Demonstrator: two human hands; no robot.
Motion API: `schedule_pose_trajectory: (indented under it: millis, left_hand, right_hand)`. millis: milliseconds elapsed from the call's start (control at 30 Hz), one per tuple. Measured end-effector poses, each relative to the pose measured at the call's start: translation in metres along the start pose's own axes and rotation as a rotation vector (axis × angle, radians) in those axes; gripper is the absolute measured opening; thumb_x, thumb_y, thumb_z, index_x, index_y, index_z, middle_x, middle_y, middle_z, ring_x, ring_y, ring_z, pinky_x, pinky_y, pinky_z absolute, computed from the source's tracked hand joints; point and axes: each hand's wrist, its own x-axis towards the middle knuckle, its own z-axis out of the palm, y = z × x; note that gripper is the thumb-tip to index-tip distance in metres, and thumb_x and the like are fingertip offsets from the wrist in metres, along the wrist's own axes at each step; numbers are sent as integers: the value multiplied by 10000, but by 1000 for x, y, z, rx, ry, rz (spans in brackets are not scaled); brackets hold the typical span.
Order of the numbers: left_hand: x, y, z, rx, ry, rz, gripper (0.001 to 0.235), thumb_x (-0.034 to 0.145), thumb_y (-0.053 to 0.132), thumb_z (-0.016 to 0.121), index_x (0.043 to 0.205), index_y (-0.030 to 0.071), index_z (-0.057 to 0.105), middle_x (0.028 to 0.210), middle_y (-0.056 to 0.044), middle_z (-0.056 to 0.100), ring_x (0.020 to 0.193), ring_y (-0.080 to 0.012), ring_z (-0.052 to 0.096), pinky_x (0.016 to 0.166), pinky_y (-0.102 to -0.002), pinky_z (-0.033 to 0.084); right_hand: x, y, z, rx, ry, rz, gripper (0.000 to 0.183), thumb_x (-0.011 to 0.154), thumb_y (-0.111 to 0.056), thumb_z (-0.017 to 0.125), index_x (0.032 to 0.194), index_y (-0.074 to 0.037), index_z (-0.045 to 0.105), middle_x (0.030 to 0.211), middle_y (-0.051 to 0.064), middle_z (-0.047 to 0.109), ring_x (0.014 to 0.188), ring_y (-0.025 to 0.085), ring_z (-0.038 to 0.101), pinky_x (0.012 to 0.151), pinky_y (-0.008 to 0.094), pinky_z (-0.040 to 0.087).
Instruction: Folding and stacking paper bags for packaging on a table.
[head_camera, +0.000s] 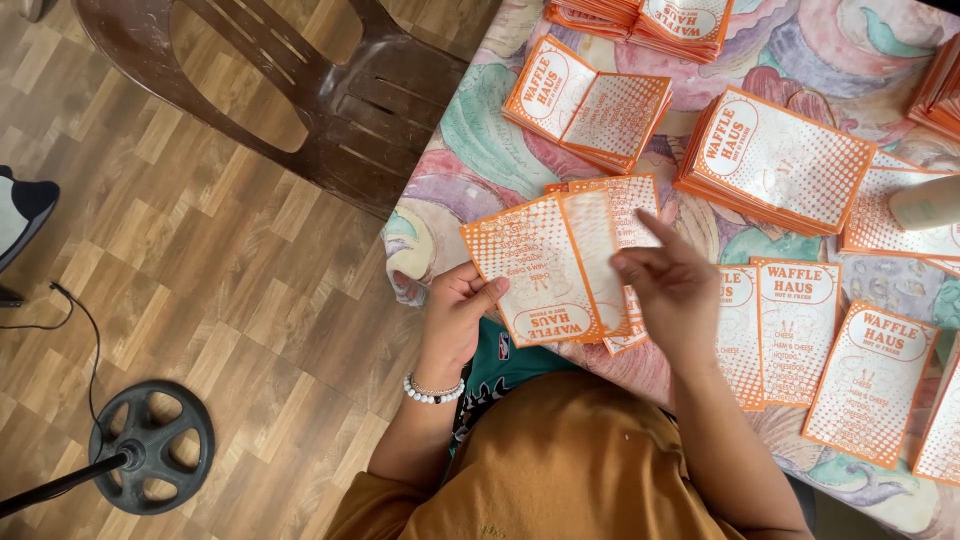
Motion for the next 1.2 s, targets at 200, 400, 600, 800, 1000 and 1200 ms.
schedule_pose_trajectory:
  millis: [200,400,600,800,1000,1200]
  left_hand:
    - [3,-16,-20,22,70,45,146,888,51,782,981,-26,699,741,-64,705,687,-58,653,619,-212,578]
    - [19,-31,25,857,157,385,371,909,364,760,953,29,604,818,-175,618,761,-391,679,655,-438,555]
    - [16,-30,58,888,82,406,592,833,56,782,1318,3,446,1195,-246,547,1121,-506,615,900,-554,549]
    - [14,-32,66,735,59,260,830,850,6,738,1542,-7,279,1473,-339,412,1391,-540,416,1106,-644,366]
    - [16,-36,59,409,30,124,871,797,-57,711,1568,68,325,1395,-245,516,1327,-428,523,1089,-566,410]
    - [17,-5,66,140,-86,444,851,858,-4,708,1592,108,292,1356,-172,501,1183,-239,532,1044,-437,463]
  right_hand:
    - [10,1,-18,-609,91,-282,627,973,-41,790,1479,161,479,1112,341,718,976,442,727,799,481,599]
    - [12,-8,-2,-695,-117,40,739,1088,-398,572,1561,122,343,1304,410,588,1249,577,554,1023,657,446]
    - [21,-24,8,-717,-144,241,1124,811,-440,874,1623,16,245,1347,365,570,1266,555,550,1038,627,463]
    - [38,9,-1,-584,-150,328,1155,749,-258,922,1652,-111,218,1343,304,602,1230,481,611,1013,575,505]
    - [35,49,-12,-44,-118,241,1020,769,18,836,1617,-31,272,1307,275,655,1194,333,660,983,449,553]
    - [19,-16,-5,367,-73,-182,1024,879,202,750,1656,-107,159,1506,226,549,1330,236,568,1144,387,542]
